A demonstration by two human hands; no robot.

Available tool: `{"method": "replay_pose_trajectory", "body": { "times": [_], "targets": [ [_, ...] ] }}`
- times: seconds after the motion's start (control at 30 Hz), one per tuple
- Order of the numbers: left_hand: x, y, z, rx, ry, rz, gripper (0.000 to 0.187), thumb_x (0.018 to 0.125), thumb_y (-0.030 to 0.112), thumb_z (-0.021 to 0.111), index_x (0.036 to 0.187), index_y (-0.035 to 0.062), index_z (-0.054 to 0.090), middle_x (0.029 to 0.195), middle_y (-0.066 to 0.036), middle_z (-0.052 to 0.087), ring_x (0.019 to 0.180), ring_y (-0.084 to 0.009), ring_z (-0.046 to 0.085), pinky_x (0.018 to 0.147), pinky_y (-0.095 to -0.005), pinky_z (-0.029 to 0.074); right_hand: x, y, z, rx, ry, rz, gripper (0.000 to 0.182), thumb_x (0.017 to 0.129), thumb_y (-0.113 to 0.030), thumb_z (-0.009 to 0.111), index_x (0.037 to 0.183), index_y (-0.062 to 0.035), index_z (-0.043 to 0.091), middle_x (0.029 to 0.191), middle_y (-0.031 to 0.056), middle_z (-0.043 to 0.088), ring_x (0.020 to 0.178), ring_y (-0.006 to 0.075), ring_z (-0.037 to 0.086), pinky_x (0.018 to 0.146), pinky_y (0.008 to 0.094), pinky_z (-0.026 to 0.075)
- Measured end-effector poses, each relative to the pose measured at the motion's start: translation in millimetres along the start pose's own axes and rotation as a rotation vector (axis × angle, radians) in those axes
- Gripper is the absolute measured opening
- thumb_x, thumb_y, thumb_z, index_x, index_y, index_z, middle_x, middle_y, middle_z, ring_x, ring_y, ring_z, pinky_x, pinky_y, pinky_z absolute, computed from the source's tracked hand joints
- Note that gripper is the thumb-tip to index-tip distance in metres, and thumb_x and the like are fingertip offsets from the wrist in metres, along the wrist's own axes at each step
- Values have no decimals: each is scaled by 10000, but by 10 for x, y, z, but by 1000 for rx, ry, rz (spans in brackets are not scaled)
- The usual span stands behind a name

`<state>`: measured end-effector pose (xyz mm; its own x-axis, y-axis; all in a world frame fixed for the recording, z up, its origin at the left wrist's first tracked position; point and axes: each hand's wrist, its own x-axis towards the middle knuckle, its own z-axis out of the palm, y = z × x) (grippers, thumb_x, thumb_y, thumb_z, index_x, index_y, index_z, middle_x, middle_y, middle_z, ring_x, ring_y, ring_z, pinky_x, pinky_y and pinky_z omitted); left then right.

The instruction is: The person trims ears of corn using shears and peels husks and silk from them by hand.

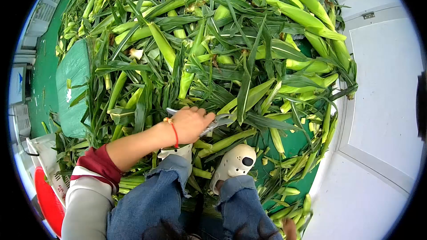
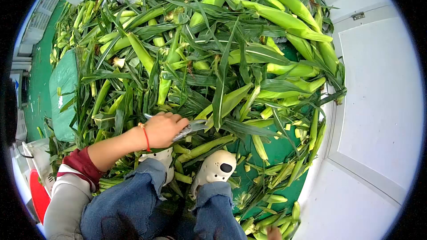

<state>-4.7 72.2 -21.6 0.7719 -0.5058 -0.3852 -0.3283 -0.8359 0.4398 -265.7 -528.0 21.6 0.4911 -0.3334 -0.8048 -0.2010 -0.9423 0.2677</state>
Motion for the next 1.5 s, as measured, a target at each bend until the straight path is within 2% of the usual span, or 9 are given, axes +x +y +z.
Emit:
{"method": "replay_pose_trajectory", "body": {
  "times": [0.2, 0.23, 0.3, 0.37, 0.67, 0.93, 1.17, 1.33, 1.5],
  "targets": [
    [458, 376, -274, 202, 340, 387, 264, 800, 206, 552, 1049, 127, 525, 1140, -88, 559, 979, -233, 565, 775, -345, 447, 84, 776, 478, -205, -52, 22, 407, 883, -398, 445, 927, -51, 653, 831, 203, 629, 819, 377, 587, 743, 475, 469],
    [689, 449, -246, 234, 387, 491, 241, 804, 208, 543, 1031, 131, 521, 1246, -92, 508, 1048, -233, 530, 798, -346, 435, 342, 236, 27, -96, 0, 187, 382, 873, -385, 485, 930, -41, 641, 861, 201, 637, 864, 370, 594, 731, 485, 474],
    [1163, 508, -35, 352, 527, 557, 220, 796, 210, 561, 1006, 153, 533, 1219, -44, 521, 1087, -219, 505, 816, -343, 424, 784, -697, -737, 173, 492, -238, 200, 872, -177, 537, 916, -9, 636, 870, 220, 628, 760, 380, 608, 657, 447, 483],
    [1403, 360, 153, 411, 96, 414, 281, 761, 170, 608, 1038, 172, 558, 1148, -20, 555, 1089, -199, 509, 833, -331, 429, 1085, -1635, -1468, 338, 680, -470, 185, 870, -146, 553, 985, -21, 626, 881, 187, 629, 780, 364, 604, 684, 420, 485],
    [-595, -1774, -577, 409, -176, -525, 510, 726, 98, 619, 1216, 111, 478, 1124, -163, 552, 1043, -332, 551, 864, -415, 469, 1183, -3226, -2382, 439, 800, -1013, 217, 814, -64, 594, 1029, -33, 608, 919, 156, 627, 799, 324, 614, 702, 382, 514],
    [-1121, -3766, -697, -157, -26, -868, 646, 884, 179, 557, 1424, 28, 237, 1438, -180, 313, 1300, -329, 345, 1013, -412, 375, 22, -2190, 99, 830, 586, -439, 238, 849, -137, 565, 1064, -36, 590, 975, 150, 622, 879, 335, 594, 743, 395, 495],
    [-2024, -3022, -1043, -360, 183, -1054, 700, 859, 248, 576, 1431, 48, 225, 1441, -175, 309, 1299, -336, 345, 1023, -423, 352, -833, -610, 1985, 754, 706, 381, 181, 831, -95, 583, 1003, -82, 636, 887, 133, 652, 740, 269, 647, 638, 352, 515],
    [-2546, -2441, -1044, -482, 259, -1102, 740, 842, 297, 590, 1436, 63, 216, 1443, -172, 306, 1298, -342, 345, 1030, -431, 336, -303, 335, 1587, 907, 967, 659, 206, 879, -135, 528, 1015, -16, 628, 888, 178, 654, 841, 329, 636, 733, 376, 495],
    [-2929, -2046, -981, -565, 325, -1154, 781, 824, 347, 604, 1441, 78, 207, 1446, -168, 303, 1297, -347, 345, 1037, -440, 320, 820, 906, 1502, 822, 620, 687, 851, 723, -320, 721, 1400, -68, 271, 1324, 203, 438, 1164, 363, 475, 973, 443, 392]
  ]
}}
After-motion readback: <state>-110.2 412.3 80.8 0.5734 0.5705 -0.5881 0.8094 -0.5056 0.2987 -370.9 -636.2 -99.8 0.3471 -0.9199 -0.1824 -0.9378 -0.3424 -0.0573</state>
